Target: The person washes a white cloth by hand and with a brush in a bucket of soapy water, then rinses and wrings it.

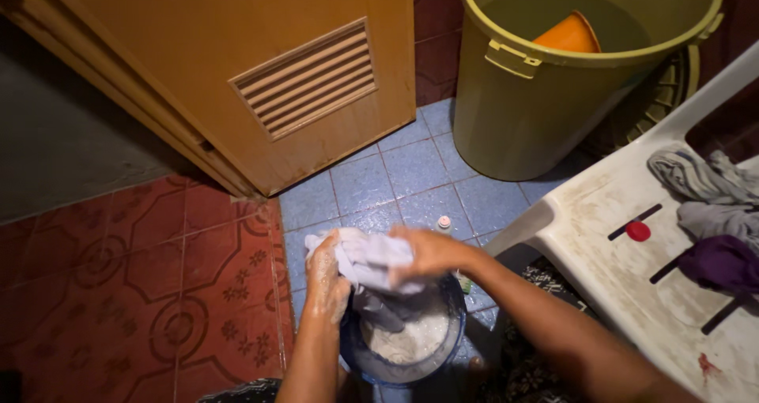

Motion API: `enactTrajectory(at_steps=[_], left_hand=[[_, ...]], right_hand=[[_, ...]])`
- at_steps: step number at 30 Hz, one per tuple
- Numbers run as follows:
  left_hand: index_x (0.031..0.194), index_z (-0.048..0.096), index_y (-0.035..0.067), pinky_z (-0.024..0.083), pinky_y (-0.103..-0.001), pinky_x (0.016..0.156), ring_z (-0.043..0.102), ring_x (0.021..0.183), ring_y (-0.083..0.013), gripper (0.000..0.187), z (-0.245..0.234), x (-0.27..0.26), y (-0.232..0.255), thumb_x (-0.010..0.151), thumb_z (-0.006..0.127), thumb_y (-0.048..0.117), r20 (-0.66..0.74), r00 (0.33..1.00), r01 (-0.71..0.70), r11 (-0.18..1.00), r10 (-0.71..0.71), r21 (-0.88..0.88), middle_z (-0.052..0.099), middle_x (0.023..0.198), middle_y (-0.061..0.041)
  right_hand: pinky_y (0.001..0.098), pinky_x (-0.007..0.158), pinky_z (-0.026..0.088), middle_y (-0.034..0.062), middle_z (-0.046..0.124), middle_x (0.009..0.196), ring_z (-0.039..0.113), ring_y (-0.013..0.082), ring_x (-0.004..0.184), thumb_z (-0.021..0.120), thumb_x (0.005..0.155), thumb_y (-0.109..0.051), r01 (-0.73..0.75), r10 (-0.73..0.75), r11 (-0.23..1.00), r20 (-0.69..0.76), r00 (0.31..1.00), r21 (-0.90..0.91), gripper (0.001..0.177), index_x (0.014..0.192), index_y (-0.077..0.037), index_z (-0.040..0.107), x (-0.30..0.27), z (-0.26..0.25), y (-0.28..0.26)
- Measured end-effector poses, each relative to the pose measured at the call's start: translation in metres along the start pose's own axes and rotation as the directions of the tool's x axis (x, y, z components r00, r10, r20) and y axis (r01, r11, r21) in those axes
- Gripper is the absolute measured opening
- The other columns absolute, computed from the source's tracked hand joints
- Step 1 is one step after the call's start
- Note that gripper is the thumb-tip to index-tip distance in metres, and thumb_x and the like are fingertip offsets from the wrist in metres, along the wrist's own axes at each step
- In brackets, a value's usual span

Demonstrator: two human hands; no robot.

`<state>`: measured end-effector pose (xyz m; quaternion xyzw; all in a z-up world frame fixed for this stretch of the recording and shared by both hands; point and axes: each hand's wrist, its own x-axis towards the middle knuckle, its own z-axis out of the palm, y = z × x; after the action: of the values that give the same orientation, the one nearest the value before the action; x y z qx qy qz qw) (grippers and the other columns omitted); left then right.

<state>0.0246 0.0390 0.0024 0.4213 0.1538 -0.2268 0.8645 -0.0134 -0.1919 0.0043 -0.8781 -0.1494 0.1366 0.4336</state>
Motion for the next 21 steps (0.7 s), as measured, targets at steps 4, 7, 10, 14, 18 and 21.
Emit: enactTrajectory(at_steps=[4,7,10,14,18,21], left_hand=[[0.127,0.06,0.005,0.061,-0.035,0.079,0.072,0.092,-0.0217,0.039,-0.006,0.005,0.0,0.093,0.06,0.025,-0.032,0.999,0.014,0.997,-0.017,-0.08,0.072,0.108,-0.011],[0.126,0.061,0.005,0.061,-0.035,0.079,0.072,0.092,-0.0216,0.039,-0.009,0.009,-0.012,0.093,0.06,0.026,-0.04,0.997,0.054,0.985,-0.061,-0.162,0.072,0.107,-0.01],[0.125,0.061,0.005,0.06,-0.035,0.078,0.071,0.091,-0.0214,0.039,-0.013,0.019,-0.035,0.093,0.06,0.028,-0.036,0.994,0.095,0.968,-0.106,-0.231,0.072,0.107,-0.01],[0.123,0.062,0.005,0.06,-0.035,0.078,0.071,0.09,-0.0212,0.039,-0.025,0.034,-0.072,0.093,0.059,0.029,-0.006,0.992,0.116,0.943,-0.124,-0.311,0.072,0.106,-0.009],[0.122,0.063,0.006,0.06,-0.035,0.077,0.071,0.09,-0.021,0.039,-0.034,0.045,-0.096,0.093,0.058,0.031,0.04,0.992,0.128,0.926,-0.122,-0.354,0.072,0.105,-0.009],[0.121,0.064,0.006,0.059,-0.035,0.077,0.071,0.089,-0.0208,0.039,-0.037,0.048,-0.096,0.093,0.058,0.032,0.017,0.994,0.106,0.925,-0.108,-0.365,0.072,0.105,-0.008]], right_hand=[[0.0417,0.082,0.059,0.0187,0.078,0.108,0.073,0.0276,0.093,0.074,0.085,-0.027,-0.43,0.457,0.887,0.177,0.872,-0.17,0.034,0.109,-0.002,0.075,0.012,-0.012,0.009],[0.0331,0.097,0.048,0.0091,0.073,0.115,0.065,0.0163,0.107,0.087,0.075,-0.025,-0.013,0.015,0.928,-0.002,1.0,0.373,0.064,0.129,-0.01,0.057,0.028,-0.012,0.04],[0.0381,0.074,0.051,0.0055,0.068,0.087,0.062,0.0172,0.081,0.087,0.076,-0.025,0.082,0.074,0.804,-0.237,0.969,0.589,0.039,0.101,0.0,0.073,0.048,0.061,0.036],[0.0383,0.076,0.056,0.0087,0.073,0.088,0.068,0.0168,0.081,0.083,0.078,-0.03,0.061,0.19,0.879,-0.465,0.865,0.472,0.037,0.098,-0.001,0.073,0.072,0.11,0.024],[0.041,0.074,0.059,0.0188,0.08,0.088,0.072,0.0209,0.076,0.074,0.091,-0.038,-0.1,0.344,0.874,-0.461,0.818,0.476,0.041,0.093,0.002,0.078,0.086,0.142,0.047],[0.0424,0.083,0.054,0.0254,0.069,0.101,0.064,0.0237,0.091,0.087,0.081,-0.038,-0.24,0.304,0.953,-0.612,0.73,0.188,0.058,0.106,0.006,0.059,0.095,0.161,0.073]])
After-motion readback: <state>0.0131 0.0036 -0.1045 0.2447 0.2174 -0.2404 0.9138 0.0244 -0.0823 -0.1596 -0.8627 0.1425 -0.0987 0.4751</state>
